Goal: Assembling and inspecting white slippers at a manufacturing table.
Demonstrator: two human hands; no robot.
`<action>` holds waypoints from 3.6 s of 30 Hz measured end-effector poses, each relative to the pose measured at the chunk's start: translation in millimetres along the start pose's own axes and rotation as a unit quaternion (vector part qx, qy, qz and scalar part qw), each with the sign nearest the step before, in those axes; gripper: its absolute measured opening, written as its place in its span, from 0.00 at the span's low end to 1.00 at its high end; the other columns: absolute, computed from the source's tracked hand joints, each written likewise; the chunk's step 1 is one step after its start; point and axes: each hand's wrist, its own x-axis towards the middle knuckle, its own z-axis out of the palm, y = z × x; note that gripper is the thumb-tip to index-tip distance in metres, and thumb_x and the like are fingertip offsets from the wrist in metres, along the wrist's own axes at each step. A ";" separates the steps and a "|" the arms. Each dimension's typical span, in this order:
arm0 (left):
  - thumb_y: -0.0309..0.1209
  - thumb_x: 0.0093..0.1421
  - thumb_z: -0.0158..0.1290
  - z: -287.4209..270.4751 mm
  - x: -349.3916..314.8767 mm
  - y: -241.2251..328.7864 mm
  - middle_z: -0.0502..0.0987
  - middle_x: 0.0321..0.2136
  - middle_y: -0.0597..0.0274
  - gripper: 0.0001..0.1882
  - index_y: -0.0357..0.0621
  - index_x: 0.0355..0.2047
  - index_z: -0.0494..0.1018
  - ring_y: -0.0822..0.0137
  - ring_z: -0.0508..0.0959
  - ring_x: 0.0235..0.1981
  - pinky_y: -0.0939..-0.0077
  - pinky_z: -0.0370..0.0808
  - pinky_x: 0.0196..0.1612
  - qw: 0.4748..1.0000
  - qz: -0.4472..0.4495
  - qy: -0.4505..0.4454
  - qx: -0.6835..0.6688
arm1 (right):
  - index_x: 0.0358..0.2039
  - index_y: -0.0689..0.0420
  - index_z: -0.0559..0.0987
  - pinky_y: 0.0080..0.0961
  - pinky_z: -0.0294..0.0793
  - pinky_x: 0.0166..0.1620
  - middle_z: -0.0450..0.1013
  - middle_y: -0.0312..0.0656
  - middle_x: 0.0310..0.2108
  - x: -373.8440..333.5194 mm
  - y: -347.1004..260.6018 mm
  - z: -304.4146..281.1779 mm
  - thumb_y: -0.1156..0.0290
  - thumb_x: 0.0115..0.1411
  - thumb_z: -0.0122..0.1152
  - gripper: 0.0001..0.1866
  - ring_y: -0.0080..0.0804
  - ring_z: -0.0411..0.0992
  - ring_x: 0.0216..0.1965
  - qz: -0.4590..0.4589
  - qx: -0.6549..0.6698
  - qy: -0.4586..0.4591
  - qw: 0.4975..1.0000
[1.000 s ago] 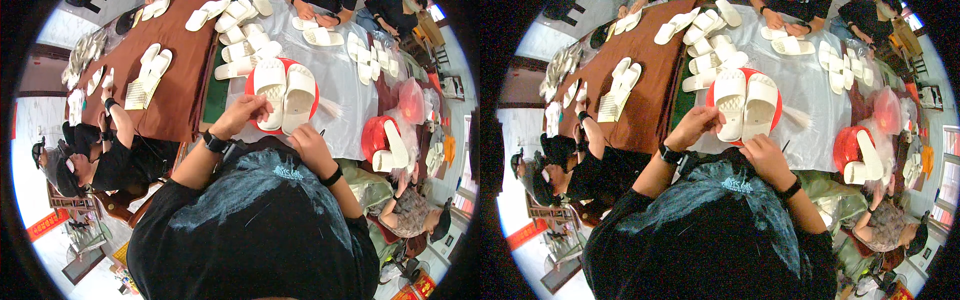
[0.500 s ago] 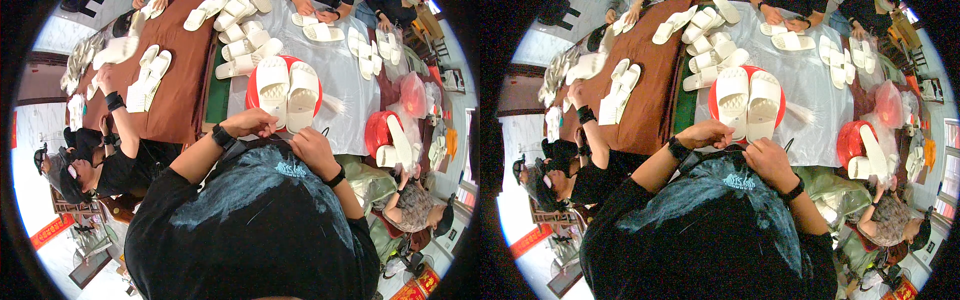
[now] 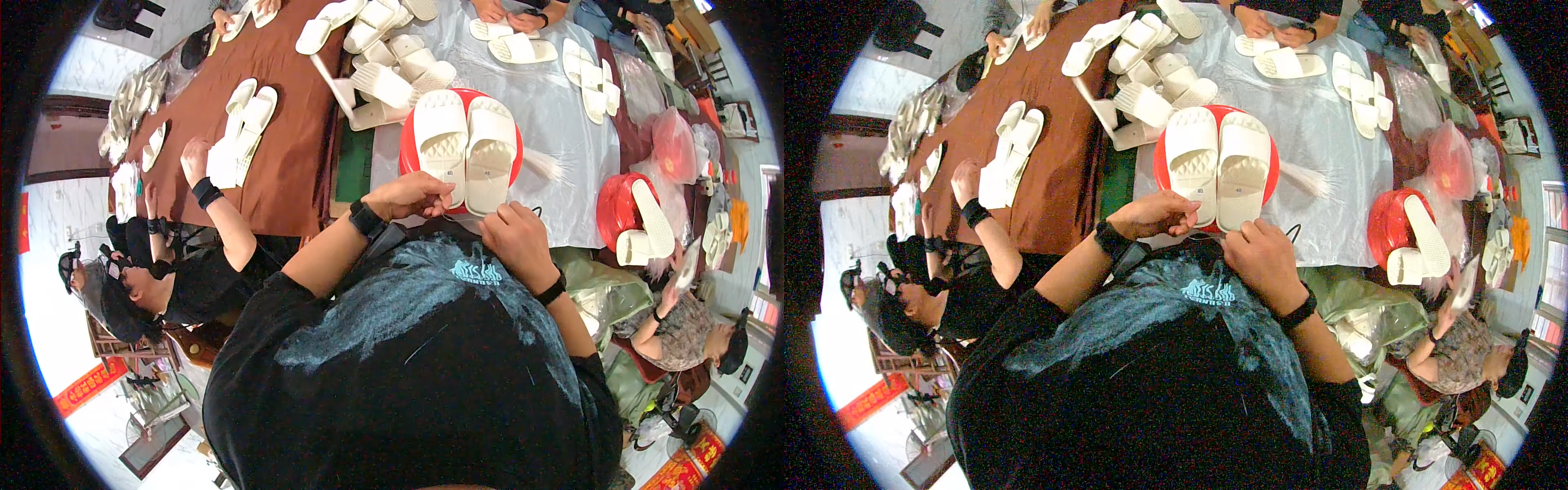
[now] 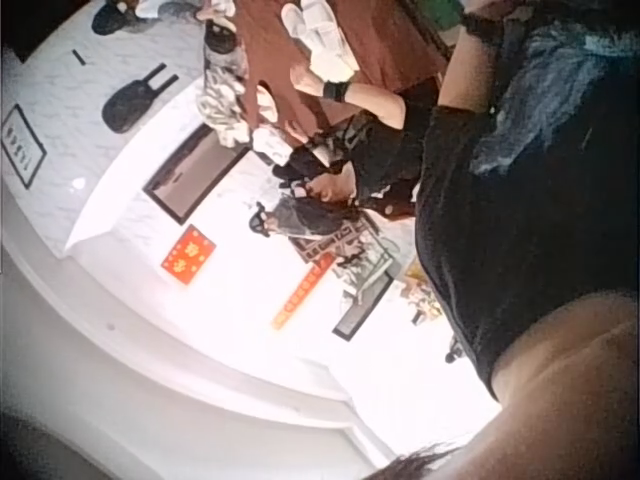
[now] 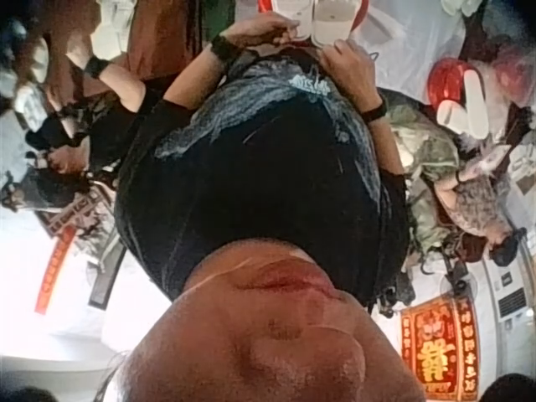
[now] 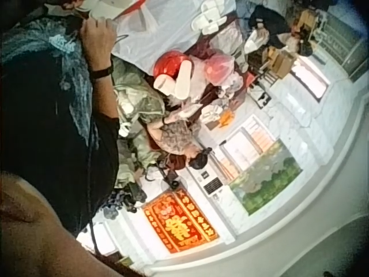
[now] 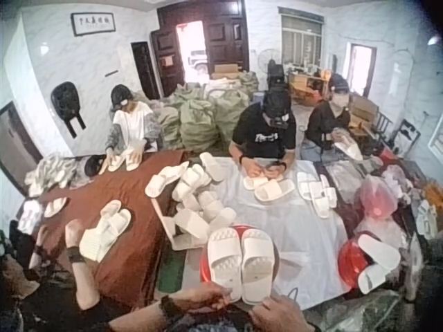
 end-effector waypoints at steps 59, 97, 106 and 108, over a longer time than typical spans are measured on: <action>0.29 0.54 0.56 -34.6 104.6 144.7 0.80 0.33 0.49 0.14 0.49 0.42 0.79 0.51 0.79 0.34 0.60 0.75 0.40 0.615 0.333 0.232 0.677 | 0.27 0.55 0.78 0.38 0.74 0.37 0.73 0.45 0.27 57.9 71.1 79.5 0.64 0.56 0.56 0.09 0.43 0.73 0.33 0.031 -0.043 -0.047 0.998; 0.27 0.56 0.60 -22.7 75.5 83.8 0.79 0.27 0.68 0.08 0.40 0.36 0.75 0.80 0.74 0.26 0.86 0.66 0.27 0.869 0.412 0.272 0.046 | 0.33 0.60 0.77 0.17 0.65 0.27 0.70 0.33 0.19 146.4 80.5 67.9 0.72 0.62 0.55 0.06 0.16 0.65 0.22 0.199 0.400 0.160 0.880; 0.26 0.58 0.57 -10.7 71.5 81.2 0.79 0.31 0.67 0.05 0.38 0.35 0.75 0.79 0.74 0.31 0.84 0.71 0.36 0.883 0.400 0.242 0.048 | 0.33 0.61 0.77 0.16 0.65 0.30 0.71 0.32 0.24 149.3 87.1 69.8 0.72 0.61 0.56 0.06 0.16 0.64 0.26 0.186 0.470 0.171 0.846; 0.26 0.58 0.57 -12.1 73.8 80.5 0.79 0.31 0.67 0.06 0.38 0.35 0.75 0.79 0.74 0.31 0.84 0.71 0.36 0.883 0.400 0.240 0.052 | 0.33 0.63 0.77 0.17 0.66 0.33 0.71 0.33 0.25 148.9 92.1 75.0 0.71 0.61 0.56 0.07 0.17 0.65 0.28 0.183 0.504 0.197 0.821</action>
